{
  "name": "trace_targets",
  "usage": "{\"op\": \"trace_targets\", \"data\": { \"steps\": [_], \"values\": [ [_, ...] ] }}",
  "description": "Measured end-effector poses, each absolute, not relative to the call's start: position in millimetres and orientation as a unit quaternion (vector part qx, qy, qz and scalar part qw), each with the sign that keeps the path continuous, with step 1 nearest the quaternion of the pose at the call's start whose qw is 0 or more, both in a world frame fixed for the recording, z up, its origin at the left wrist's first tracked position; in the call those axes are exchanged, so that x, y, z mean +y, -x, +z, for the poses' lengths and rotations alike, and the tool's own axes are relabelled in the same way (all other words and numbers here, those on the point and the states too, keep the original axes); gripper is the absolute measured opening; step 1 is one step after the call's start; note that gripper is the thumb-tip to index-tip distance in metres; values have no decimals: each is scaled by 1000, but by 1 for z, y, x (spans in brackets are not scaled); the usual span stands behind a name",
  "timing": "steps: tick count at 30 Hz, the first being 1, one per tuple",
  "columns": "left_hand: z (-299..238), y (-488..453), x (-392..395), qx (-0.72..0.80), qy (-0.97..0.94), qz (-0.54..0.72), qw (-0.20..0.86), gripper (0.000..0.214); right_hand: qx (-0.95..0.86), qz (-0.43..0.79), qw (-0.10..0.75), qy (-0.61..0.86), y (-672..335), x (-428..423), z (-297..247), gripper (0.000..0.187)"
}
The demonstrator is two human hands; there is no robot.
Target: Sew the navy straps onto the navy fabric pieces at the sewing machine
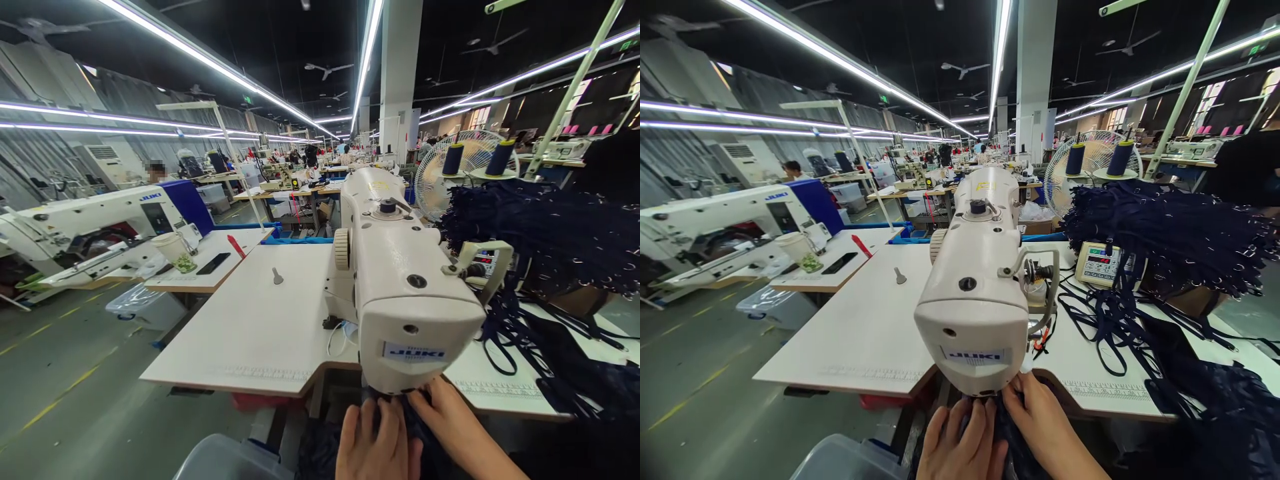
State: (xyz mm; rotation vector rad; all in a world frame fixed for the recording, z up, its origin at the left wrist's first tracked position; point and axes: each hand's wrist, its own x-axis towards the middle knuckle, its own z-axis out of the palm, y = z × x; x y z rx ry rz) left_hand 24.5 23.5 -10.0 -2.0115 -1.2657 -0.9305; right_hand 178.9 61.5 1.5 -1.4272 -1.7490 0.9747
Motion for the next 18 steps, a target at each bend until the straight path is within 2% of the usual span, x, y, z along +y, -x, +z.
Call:
{"op": "trace_targets", "data": {
  "steps": [4, 6, 11, 18],
  "values": [
    [-12, -28, 23, -460, 756, -352, 306, 69, -653, 373, 379, 539, -180, 60, -3, 13],
    [-12, -28, 23, -454, 759, -345, 314, 75, -643, 375, 391, 540, -181, 59, -3, 11],
    [-7, -19, 23, -444, 779, -332, 291, 58, -630, 384, 402, 542, -180, 56, 4, 16],
    [-5, -5, 20, -382, 804, -373, 264, 36, -642, 370, 426, 519, -171, 46, 2, 10]
  ]
}}
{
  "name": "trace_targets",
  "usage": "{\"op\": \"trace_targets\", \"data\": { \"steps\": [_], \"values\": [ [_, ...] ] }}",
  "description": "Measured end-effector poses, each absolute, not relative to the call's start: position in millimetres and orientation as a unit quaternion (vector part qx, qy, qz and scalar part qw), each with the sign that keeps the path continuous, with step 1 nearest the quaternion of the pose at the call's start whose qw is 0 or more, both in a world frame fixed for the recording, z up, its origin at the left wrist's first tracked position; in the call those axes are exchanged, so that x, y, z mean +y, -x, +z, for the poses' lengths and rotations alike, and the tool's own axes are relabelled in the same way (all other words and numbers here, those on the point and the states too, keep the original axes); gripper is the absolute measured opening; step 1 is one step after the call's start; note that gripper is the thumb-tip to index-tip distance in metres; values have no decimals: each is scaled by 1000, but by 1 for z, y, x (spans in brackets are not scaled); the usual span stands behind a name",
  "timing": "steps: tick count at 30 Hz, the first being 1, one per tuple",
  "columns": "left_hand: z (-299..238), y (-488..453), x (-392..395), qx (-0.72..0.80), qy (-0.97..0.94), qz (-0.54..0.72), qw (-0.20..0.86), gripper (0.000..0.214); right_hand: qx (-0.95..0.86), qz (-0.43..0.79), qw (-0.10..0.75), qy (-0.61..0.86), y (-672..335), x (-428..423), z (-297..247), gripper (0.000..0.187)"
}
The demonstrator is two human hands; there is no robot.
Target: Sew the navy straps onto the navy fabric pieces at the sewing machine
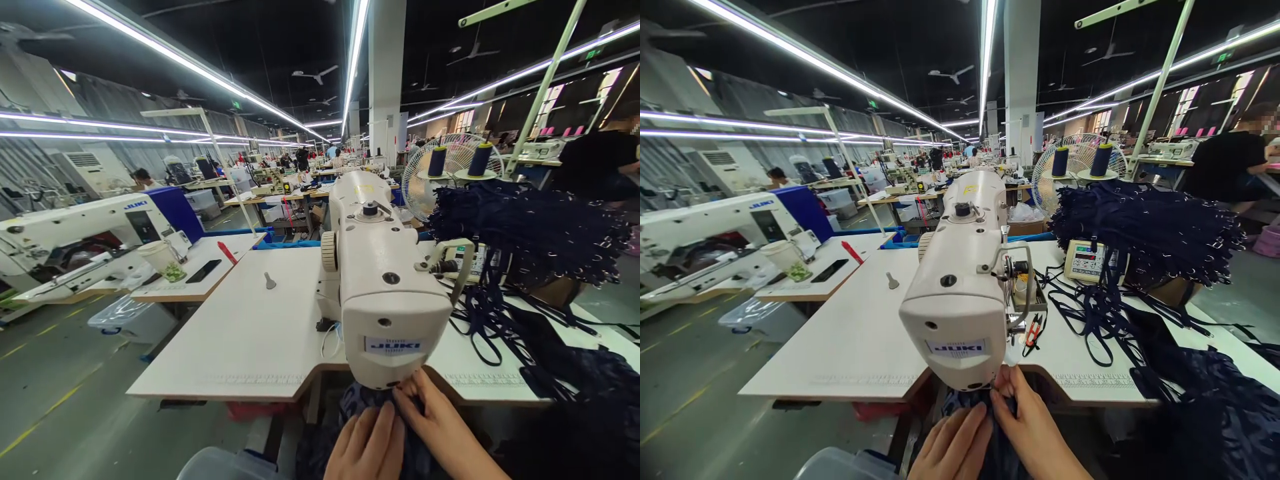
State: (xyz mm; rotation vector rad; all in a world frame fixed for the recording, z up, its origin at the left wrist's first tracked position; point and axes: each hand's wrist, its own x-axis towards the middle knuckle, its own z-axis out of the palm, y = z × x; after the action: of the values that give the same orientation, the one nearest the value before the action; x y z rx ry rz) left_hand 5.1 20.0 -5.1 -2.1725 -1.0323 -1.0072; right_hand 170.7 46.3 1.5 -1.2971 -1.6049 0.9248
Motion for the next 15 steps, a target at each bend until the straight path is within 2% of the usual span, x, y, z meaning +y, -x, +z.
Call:
{"op": "trace_targets", "data": {
  "steps": [4, 8, 15],
  "values": [
    [-11, -13, 16, -404, 783, -381, 280, 36, -637, 354, 435, 529, -171, 47, 0, 9],
    [-12, -18, 14, -442, 750, -367, 328, 33, -645, 329, 398, 564, -174, 49, 2, 11],
    [-12, -18, 16, -451, 755, -349, 323, 35, -643, 325, 366, 590, -173, 55, 0, 17]
  ]
}}
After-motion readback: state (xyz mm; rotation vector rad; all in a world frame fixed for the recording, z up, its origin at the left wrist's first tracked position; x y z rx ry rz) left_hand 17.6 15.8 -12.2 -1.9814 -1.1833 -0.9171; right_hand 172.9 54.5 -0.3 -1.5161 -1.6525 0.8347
